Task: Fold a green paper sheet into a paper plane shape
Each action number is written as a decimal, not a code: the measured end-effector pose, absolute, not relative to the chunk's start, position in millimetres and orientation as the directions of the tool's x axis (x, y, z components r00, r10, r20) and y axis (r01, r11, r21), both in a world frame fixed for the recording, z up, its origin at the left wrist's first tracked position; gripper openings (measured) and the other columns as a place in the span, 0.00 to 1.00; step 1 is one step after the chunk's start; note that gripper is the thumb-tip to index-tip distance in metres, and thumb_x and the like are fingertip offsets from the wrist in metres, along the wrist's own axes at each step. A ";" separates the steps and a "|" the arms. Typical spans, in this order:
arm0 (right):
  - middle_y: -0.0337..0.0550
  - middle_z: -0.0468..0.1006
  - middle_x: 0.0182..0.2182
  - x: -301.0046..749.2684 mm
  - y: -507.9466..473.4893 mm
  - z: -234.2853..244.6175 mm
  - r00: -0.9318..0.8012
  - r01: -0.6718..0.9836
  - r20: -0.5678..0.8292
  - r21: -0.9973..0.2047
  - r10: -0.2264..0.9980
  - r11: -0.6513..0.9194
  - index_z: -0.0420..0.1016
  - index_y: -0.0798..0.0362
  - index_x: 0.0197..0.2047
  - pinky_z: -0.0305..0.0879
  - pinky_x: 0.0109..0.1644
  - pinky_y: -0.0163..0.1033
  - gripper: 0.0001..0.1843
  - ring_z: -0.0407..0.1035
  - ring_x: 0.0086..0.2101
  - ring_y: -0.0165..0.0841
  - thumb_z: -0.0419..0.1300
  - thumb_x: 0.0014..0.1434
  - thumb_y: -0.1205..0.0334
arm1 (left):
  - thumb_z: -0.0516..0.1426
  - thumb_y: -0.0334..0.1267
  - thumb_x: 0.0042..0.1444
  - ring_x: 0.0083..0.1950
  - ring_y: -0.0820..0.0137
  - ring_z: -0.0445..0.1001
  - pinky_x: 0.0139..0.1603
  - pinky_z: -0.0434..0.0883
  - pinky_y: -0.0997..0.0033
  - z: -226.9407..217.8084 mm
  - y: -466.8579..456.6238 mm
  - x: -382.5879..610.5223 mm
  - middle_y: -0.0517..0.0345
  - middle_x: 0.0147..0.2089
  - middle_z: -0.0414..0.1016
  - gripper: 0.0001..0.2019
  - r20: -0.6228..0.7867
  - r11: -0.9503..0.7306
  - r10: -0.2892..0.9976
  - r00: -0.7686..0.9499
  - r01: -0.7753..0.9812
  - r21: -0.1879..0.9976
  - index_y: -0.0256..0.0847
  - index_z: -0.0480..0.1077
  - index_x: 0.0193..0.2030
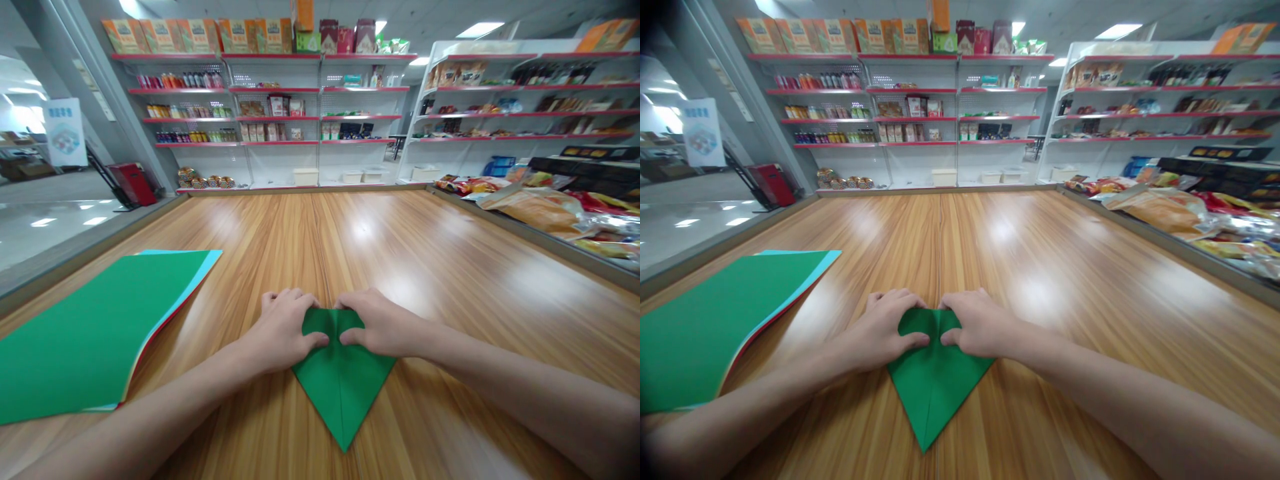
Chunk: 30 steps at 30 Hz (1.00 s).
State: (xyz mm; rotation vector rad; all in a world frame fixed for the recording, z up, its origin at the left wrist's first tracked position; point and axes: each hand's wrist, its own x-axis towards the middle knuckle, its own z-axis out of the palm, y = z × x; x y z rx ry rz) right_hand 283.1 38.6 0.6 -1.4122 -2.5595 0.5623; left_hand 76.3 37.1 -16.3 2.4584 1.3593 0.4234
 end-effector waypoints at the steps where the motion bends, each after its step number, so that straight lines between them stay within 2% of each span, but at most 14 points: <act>1: 0.44 0.78 0.35 282.5 37.6 0.0 -0.527 0.784 -0.033 -0.403 0.849 0.472 0.73 0.53 0.38 0.59 0.37 0.37 0.12 0.70 0.38 0.38 0.66 0.50 0.59 | 0.63 0.48 0.50 0.48 0.57 0.69 0.49 0.58 0.52 -17.5 35.9 77.8 0.54 0.43 0.73 0.17 0.119 -0.498 0.862 0.493 0.778 0.383 0.41 0.69 0.43; 9: 0.40 0.76 0.27 278.3 35.2 -4.2 -0.545 0.771 0.096 -0.333 0.833 0.542 0.71 0.54 0.30 0.56 0.38 0.38 0.07 0.70 0.32 0.34 0.63 0.51 0.59 | 0.62 0.45 0.51 0.46 0.57 0.69 0.52 0.56 0.42 -13.2 29.6 86.5 0.54 0.41 0.73 0.13 0.188 -0.517 0.856 0.482 0.804 0.294 0.40 0.67 0.39; 13: 0.39 0.73 0.23 279.6 36.4 -2.0 -0.567 0.772 0.109 -0.278 0.817 0.572 0.68 0.54 0.25 0.54 0.34 0.36 0.09 0.66 0.27 0.30 0.61 0.51 0.58 | 0.58 0.39 0.55 0.49 0.54 0.66 0.53 0.58 0.43 -6.2 9.6 93.1 0.47 0.45 0.70 0.10 0.339 -0.541 0.815 0.471 0.828 0.150 0.39 0.69 0.43; 15: 0.38 0.71 0.21 281.8 38.5 0.4 -0.539 0.795 0.060 -0.293 0.840 0.531 0.67 0.54 0.24 0.51 0.29 0.35 0.12 0.63 0.24 0.28 0.61 0.51 0.56 | 0.53 0.34 0.59 0.48 0.55 0.66 0.52 0.62 0.47 -5.5 -6.7 99.3 0.46 0.45 0.69 0.09 0.378 -0.625 0.741 0.554 0.776 0.088 0.37 0.69 0.44; 19: 0.36 0.66 0.18 288.2 45.2 5.2 -0.471 0.843 -0.048 -0.317 0.881 0.434 0.65 0.54 0.20 0.45 0.24 0.34 0.14 0.58 0.22 0.26 0.60 0.48 0.55 | 0.50 0.34 0.61 0.46 0.60 0.69 0.47 0.70 0.57 -12.7 -30.6 110.4 0.47 0.43 0.70 0.09 0.266 -0.789 0.614 0.743 0.593 0.162 0.37 0.68 0.46; 24: 0.35 0.66 0.18 295.1 50.8 9.4 -0.440 0.856 -0.223 -0.397 0.870 0.331 0.69 0.55 0.22 0.44 0.22 0.33 0.11 0.58 0.20 0.26 0.60 0.46 0.56 | 0.51 0.35 0.61 0.52 0.57 0.69 0.51 0.71 0.55 -17.6 -31.5 112.8 0.44 0.47 0.71 0.12 0.219 -0.778 0.629 0.746 0.597 0.196 0.34 0.68 0.49; 30: 0.36 0.66 0.18 295.6 54.0 11.7 -0.418 0.861 -0.292 -0.428 0.860 0.273 0.70 0.56 0.22 0.45 0.21 0.33 0.13 0.59 0.21 0.26 0.60 0.45 0.54 | 0.52 0.37 0.61 0.54 0.55 0.69 0.55 0.69 0.52 -11.5 -29.6 110.0 0.42 0.49 0.71 0.14 0.157 -0.767 0.636 0.756 0.596 0.237 0.32 0.68 0.51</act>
